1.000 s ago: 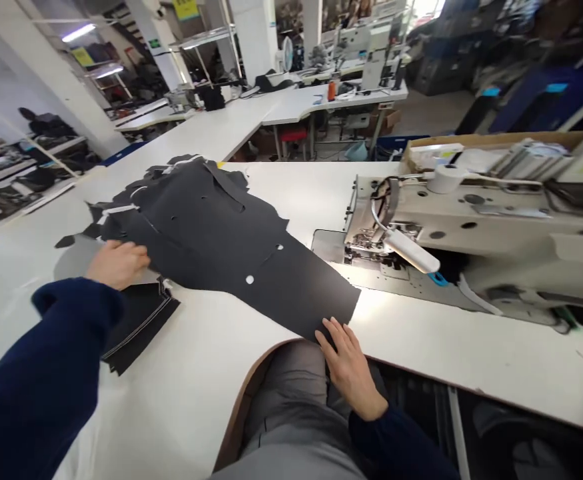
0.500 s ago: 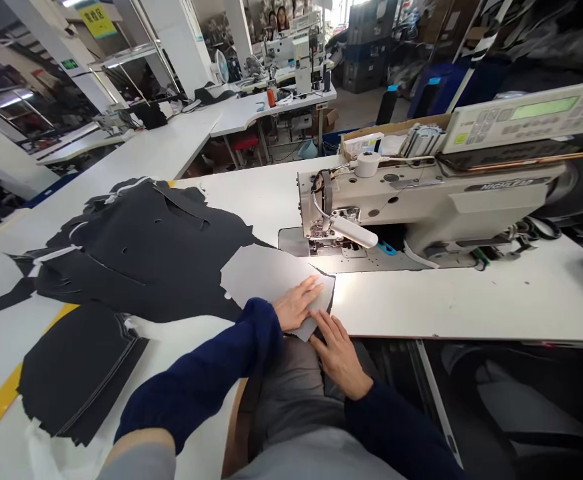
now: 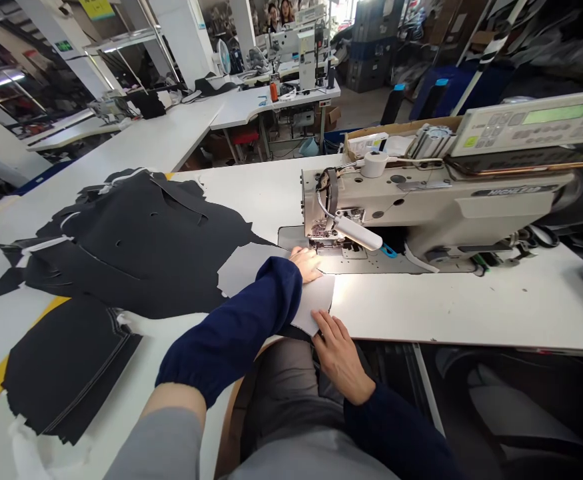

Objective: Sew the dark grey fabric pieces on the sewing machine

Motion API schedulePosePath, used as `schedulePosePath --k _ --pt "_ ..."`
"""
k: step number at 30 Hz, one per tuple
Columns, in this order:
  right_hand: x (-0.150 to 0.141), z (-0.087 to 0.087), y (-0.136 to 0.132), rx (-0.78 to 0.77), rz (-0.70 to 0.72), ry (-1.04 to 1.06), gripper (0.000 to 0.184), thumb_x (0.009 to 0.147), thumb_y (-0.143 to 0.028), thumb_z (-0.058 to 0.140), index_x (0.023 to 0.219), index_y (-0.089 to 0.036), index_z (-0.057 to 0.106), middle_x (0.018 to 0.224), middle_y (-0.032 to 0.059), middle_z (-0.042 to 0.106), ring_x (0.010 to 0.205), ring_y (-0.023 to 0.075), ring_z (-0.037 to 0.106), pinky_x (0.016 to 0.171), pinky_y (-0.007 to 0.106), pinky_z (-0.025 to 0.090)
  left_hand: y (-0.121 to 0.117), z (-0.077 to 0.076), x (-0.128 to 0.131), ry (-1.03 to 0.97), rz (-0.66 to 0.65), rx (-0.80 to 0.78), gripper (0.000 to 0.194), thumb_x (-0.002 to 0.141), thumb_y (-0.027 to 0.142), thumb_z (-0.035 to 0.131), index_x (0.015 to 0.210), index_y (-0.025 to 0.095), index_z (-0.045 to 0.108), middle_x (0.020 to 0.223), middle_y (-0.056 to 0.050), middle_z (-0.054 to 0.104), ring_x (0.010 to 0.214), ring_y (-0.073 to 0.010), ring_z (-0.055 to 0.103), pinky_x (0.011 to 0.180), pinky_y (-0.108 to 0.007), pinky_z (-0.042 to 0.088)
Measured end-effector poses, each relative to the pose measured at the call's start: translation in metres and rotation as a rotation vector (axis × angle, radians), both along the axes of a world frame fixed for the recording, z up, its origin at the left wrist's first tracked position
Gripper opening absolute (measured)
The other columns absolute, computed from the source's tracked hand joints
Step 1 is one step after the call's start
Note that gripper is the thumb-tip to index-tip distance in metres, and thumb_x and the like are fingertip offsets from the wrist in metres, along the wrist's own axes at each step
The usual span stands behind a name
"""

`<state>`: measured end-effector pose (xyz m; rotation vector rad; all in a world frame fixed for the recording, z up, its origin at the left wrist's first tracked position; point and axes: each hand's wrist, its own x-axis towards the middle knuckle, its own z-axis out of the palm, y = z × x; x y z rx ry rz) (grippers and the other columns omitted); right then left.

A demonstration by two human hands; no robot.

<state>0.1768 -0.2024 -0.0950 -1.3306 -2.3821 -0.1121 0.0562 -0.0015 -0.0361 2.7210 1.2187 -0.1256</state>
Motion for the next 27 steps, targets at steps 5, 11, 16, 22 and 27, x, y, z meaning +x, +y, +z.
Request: schedulePosePath --k 5,11,16,22,27 --pt "-0.004 0.003 0.014 0.011 0.079 -0.028 0.017 0.080 -0.004 0.049 0.085 -0.013 0.062 0.142 0.0132 0.040 0.135 0.0301 0.028 0.107 0.045 0.033 0.016 0.000 -0.008 0.031 -0.028 -0.094 0.024 0.086 0.039 0.049 0.093 0.021 0.064 0.100 -0.003 0.065 0.097 -0.0206 0.056 0.087 -0.036 0.036" --pt "-0.014 0.002 0.061 0.007 0.170 -0.040 0.018 0.079 0.000 0.049 0.084 -0.012 0.061 0.142 0.0143 0.040 0.135 0.0283 0.029 0.108 0.045 0.033 0.045 0.001 -0.031 0.024 0.057 -0.041 0.020 0.084 0.031 0.050 0.088 0.020 0.067 0.098 -0.003 0.066 0.097 -0.0201 0.057 0.091 -0.038 0.031" --pt "-0.014 -0.002 0.091 0.011 0.186 -0.034 0.022 0.080 0.002 0.044 0.082 -0.011 0.061 0.141 0.0164 0.040 0.135 0.0299 0.028 0.107 0.048 0.035 0.066 -0.004 -0.032 0.003 0.063 0.035 0.019 0.084 0.028 0.049 0.085 0.019 0.066 0.095 -0.005 0.066 0.094 -0.0206 0.058 0.090 -0.040 0.031" --pt "-0.007 0.001 0.101 -0.035 0.161 -0.049 0.026 0.079 0.004 0.039 0.081 -0.011 0.061 0.140 0.0158 0.041 0.134 0.0306 0.030 0.106 0.048 0.037 0.082 -0.010 -0.021 0.018 0.051 0.044 0.021 0.085 0.027 0.048 0.092 0.017 0.065 0.100 -0.007 0.067 0.100 -0.0233 0.057 0.089 -0.040 0.034" --pt "-0.006 0.003 0.104 -0.045 0.163 -0.044 0.029 0.079 0.005 0.036 0.082 -0.011 0.061 0.142 0.0154 0.038 0.136 0.0300 0.027 0.106 0.048 0.037 0.087 -0.008 -0.022 0.009 0.065 0.019 0.021 0.084 0.026 0.047 0.093 0.018 0.064 0.100 -0.005 0.067 0.101 -0.0225 0.058 0.090 -0.039 0.035"
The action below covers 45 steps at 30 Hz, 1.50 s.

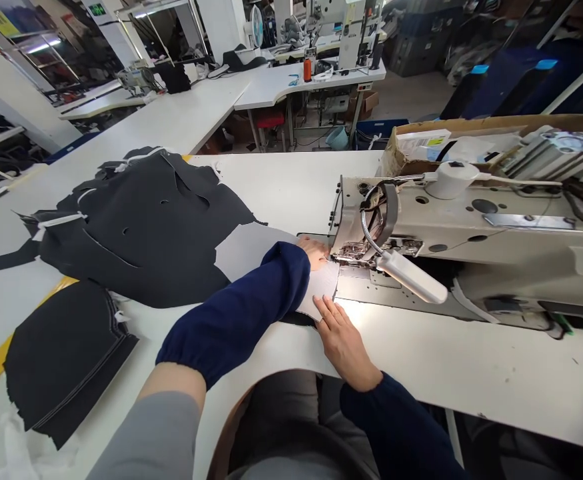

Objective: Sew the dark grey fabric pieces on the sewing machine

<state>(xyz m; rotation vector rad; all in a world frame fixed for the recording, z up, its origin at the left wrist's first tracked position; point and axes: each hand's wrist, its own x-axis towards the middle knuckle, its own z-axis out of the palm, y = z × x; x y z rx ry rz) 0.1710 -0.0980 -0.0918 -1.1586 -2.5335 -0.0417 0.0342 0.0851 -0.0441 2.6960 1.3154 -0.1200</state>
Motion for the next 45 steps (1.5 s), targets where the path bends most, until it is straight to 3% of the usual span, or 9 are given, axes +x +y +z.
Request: schedulePosePath --k 8,12,15,19,21,24,28,35,45 --pt "-0.001 -0.002 0.001 -0.005 -0.012 0.006 0.029 0.078 0.004 0.036 0.082 -0.012 0.060 0.144 0.0134 0.037 0.137 0.0280 0.025 0.106 0.047 0.035 0.003 0.004 0.005 0.014 0.003 0.005 0.019 0.082 0.022 0.048 0.086 0.016 0.065 0.092 -0.007 0.069 0.092 -0.0215 0.060 0.088 -0.036 0.038" --pt "-0.001 -0.002 0.001 -0.011 -0.022 -0.025 0.028 0.077 0.005 0.037 0.077 -0.013 0.059 0.143 0.0136 0.038 0.135 0.0289 0.028 0.105 0.048 0.034 -0.004 0.012 0.003 -0.006 0.001 0.025 0.022 0.085 0.024 0.047 0.099 0.018 0.064 0.104 -0.007 0.066 0.102 -0.0228 0.057 0.096 -0.041 0.036" --pt "-0.001 0.004 0.000 -0.004 -0.083 -0.016 0.025 0.079 0.003 0.039 0.077 -0.013 0.060 0.139 0.0152 0.041 0.130 0.0304 0.033 0.100 0.048 0.036 -0.032 0.018 -0.013 -0.111 -0.079 0.059 0.043 0.086 0.041 0.053 0.123 0.018 0.053 0.134 -0.010 0.049 0.124 -0.0265 0.043 0.108 -0.046 0.026" --pt "-0.005 0.015 -0.013 -0.006 -0.215 0.064 0.021 0.086 -0.007 0.044 0.088 -0.015 0.063 0.110 0.0148 0.054 0.104 0.0260 0.049 0.087 0.041 0.042 -0.087 0.010 -0.053 -0.144 -0.274 -0.113 0.072 0.082 0.061 0.052 0.137 0.017 0.038 0.146 -0.013 0.033 0.135 -0.0301 0.030 0.110 -0.052 0.024" --pt "-0.009 0.017 -0.023 -0.014 -0.216 0.100 0.022 0.088 -0.011 0.044 0.096 -0.016 0.064 0.099 0.0117 0.055 0.095 0.0230 0.050 0.085 0.040 0.043 -0.108 0.001 -0.070 -0.153 -0.302 -0.139 0.066 0.084 0.055 0.052 0.136 0.017 0.039 0.147 -0.013 0.032 0.137 -0.0301 0.026 0.110 -0.051 0.026" --pt "-0.018 0.011 -0.038 0.026 -0.208 0.129 0.026 0.091 -0.016 0.044 0.110 -0.013 0.061 0.110 0.0141 0.056 0.108 0.0258 0.048 0.095 0.043 0.039 -0.123 -0.013 -0.081 -0.224 -0.252 -0.077 0.043 0.091 0.029 0.045 0.132 0.015 0.046 0.144 -0.011 0.039 0.137 -0.0239 0.030 0.112 -0.042 0.029" --pt "-0.034 -0.005 -0.050 0.088 -0.171 0.109 0.035 0.094 -0.027 0.043 0.118 -0.005 0.058 0.128 0.0171 0.052 0.121 0.0277 0.042 0.105 0.043 0.031 -0.127 -0.019 -0.074 -0.168 -0.253 -0.023 0.048 0.086 0.012 0.037 0.133 0.021 0.047 0.141 -0.004 0.045 0.137 -0.0221 0.030 0.111 -0.041 0.030" --pt "-0.058 -0.013 -0.047 0.071 -0.129 0.071 0.059 0.087 -0.049 0.054 0.121 0.000 0.056 0.127 0.0201 0.053 0.120 0.0323 0.044 0.102 0.044 0.036 -0.133 -0.008 -0.057 0.072 -0.254 -0.026 0.048 0.090 0.020 0.039 0.138 0.024 0.041 0.148 0.001 0.034 0.137 -0.0292 0.026 0.109 -0.047 0.030" --pt "-0.058 -0.013 -0.030 0.088 -0.169 0.029 0.063 0.084 -0.048 0.059 0.117 0.005 0.058 0.122 0.0248 0.055 0.119 0.0350 0.046 0.104 0.044 0.036 -0.119 -0.002 -0.041 0.168 -0.250 0.034 0.046 0.094 0.022 0.032 0.139 0.021 0.039 0.150 0.000 0.031 0.135 -0.0301 0.030 0.105 -0.044 0.036"
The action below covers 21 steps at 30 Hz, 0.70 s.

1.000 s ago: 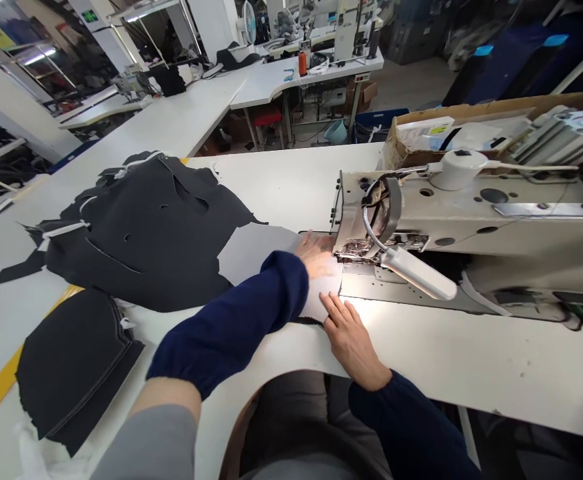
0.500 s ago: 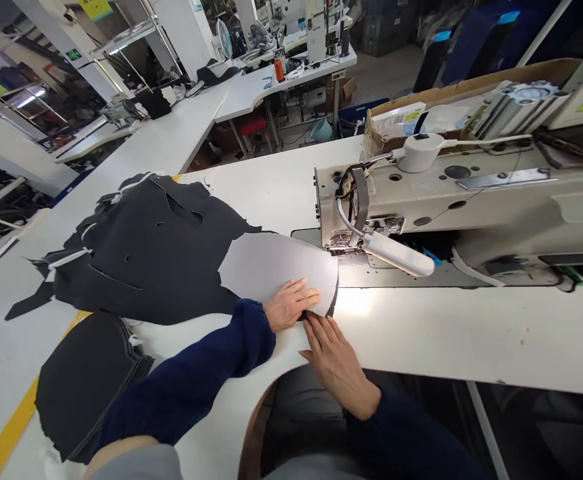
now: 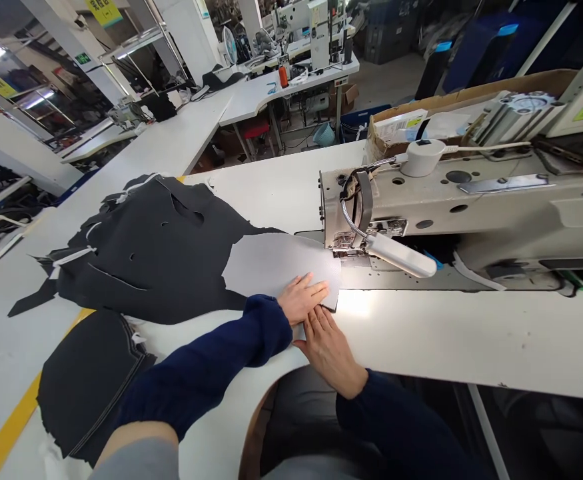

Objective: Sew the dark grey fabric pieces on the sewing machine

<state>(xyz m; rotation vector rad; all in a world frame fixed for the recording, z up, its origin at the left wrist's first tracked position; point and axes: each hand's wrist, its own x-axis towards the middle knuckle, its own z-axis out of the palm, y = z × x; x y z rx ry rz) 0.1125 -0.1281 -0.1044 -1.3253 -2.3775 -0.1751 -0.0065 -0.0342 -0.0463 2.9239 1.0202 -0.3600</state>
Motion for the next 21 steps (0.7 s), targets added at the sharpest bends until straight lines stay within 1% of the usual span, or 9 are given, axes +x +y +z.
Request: schedulePosePath --k 2,5,8,13,17,21 --pt "0.001 0.000 0.005 0.001 -0.004 -0.011 0.062 0.084 -0.047 0.059 0.116 0.005 0.058 0.121 0.0251 0.056 0.119 0.0352 0.047 0.104 0.045 0.036 0.005 0.000 0.001 0.000 0.000 0.009 0.045 0.094 0.022 0.032 0.138 0.020 0.039 0.149 -0.002 0.032 0.134 -0.0302 0.031 0.104 -0.045 0.037" --pt "0.003 -0.001 0.014 0.021 -0.010 -0.018 0.058 0.085 -0.045 0.059 0.116 0.005 0.058 0.121 0.0247 0.056 0.119 0.0349 0.047 0.104 0.045 0.036 0.012 0.001 0.002 0.006 -0.043 0.005 0.045 0.092 0.021 0.036 0.137 0.020 0.041 0.148 -0.004 0.034 0.134 -0.0292 0.031 0.104 -0.045 0.038" --pt "0.005 0.001 0.022 0.033 -0.024 -0.019 0.056 0.086 -0.043 0.057 0.116 0.004 0.058 0.121 0.0246 0.056 0.119 0.0345 0.047 0.104 0.045 0.035 0.018 0.006 0.005 0.022 -0.055 -0.005 0.043 0.092 0.019 0.037 0.135 0.020 0.043 0.147 -0.004 0.036 0.133 -0.0278 0.032 0.103 -0.044 0.039" --pt "0.009 0.004 0.036 0.004 -0.023 -0.052 0.049 0.090 -0.038 0.052 0.113 0.004 0.059 0.121 0.0261 0.055 0.119 0.0346 0.047 0.104 0.046 0.035 0.024 0.014 0.017 0.038 0.029 -0.020 0.042 0.094 0.019 0.032 0.133 0.019 0.045 0.148 -0.004 0.035 0.132 -0.0289 0.033 0.101 -0.046 0.041" --pt "0.013 0.005 0.048 -0.006 -0.024 -0.072 0.043 0.093 -0.033 0.046 0.110 0.002 0.061 0.117 0.0250 0.057 0.118 0.0333 0.048 0.103 0.046 0.035 0.032 0.012 0.025 0.023 0.083 -0.032 0.042 0.094 0.020 0.032 0.135 0.020 0.044 0.148 -0.003 0.034 0.132 -0.0308 0.032 0.101 -0.048 0.040" --pt "0.016 0.004 0.059 -0.010 -0.032 -0.051 0.040 0.093 -0.030 0.044 0.111 0.001 0.060 0.118 0.0248 0.056 0.120 0.0330 0.046 0.102 0.046 0.034 0.040 0.011 0.030 0.003 0.142 -0.032 0.044 0.092 0.019 0.036 0.135 0.024 0.044 0.149 -0.002 0.032 0.133 -0.0300 0.031 0.101 -0.046 0.041"
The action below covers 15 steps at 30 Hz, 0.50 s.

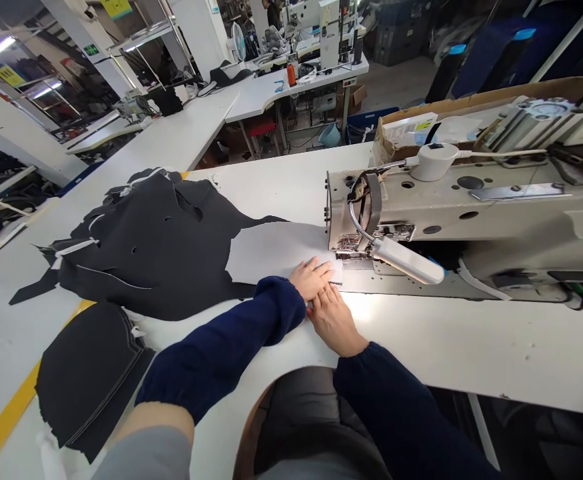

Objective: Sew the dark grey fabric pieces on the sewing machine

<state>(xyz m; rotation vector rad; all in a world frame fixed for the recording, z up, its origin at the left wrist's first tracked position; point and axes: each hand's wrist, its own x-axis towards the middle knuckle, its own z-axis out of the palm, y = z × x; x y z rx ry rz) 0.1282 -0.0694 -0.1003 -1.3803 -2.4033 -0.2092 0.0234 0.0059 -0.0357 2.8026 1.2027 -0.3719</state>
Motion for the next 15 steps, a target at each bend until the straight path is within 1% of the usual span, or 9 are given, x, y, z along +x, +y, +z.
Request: schedulePosePath --k 7,11,15 --pt "0.004 0.001 0.019 0.025 -0.017 -0.004 0.037 0.093 -0.025 0.040 0.110 0.000 0.061 0.118 0.0233 0.057 0.120 0.0319 0.046 0.103 0.045 0.032 0.014 0.002 0.007 -0.014 0.066 0.009 0.042 0.094 0.021 0.033 0.135 0.025 0.044 0.149 -0.001 0.031 0.133 -0.0319 0.028 0.090 -0.044 0.049" --pt "0.006 0.001 0.032 0.000 -0.021 -0.002 0.038 0.091 -0.022 0.042 0.115 0.001 0.059 0.122 0.0239 0.055 0.123 0.0317 0.043 0.103 0.045 0.031 0.026 0.001 0.011 -0.029 0.111 0.005 0.042 0.095 0.022 0.034 0.135 0.025 0.043 0.148 -0.003 0.034 0.133 -0.0320 0.029 0.089 -0.046 0.050" --pt "0.008 0.001 0.043 -0.013 -0.028 0.008 0.040 0.089 -0.022 0.045 0.120 0.001 0.056 0.125 0.0236 0.053 0.125 0.0325 0.040 0.106 0.046 0.028 0.036 0.005 0.016 -0.009 0.154 -0.007 0.039 0.095 0.024 0.034 0.133 0.026 0.044 0.145 -0.004 0.037 0.133 -0.0322 0.031 0.090 -0.044 0.049"
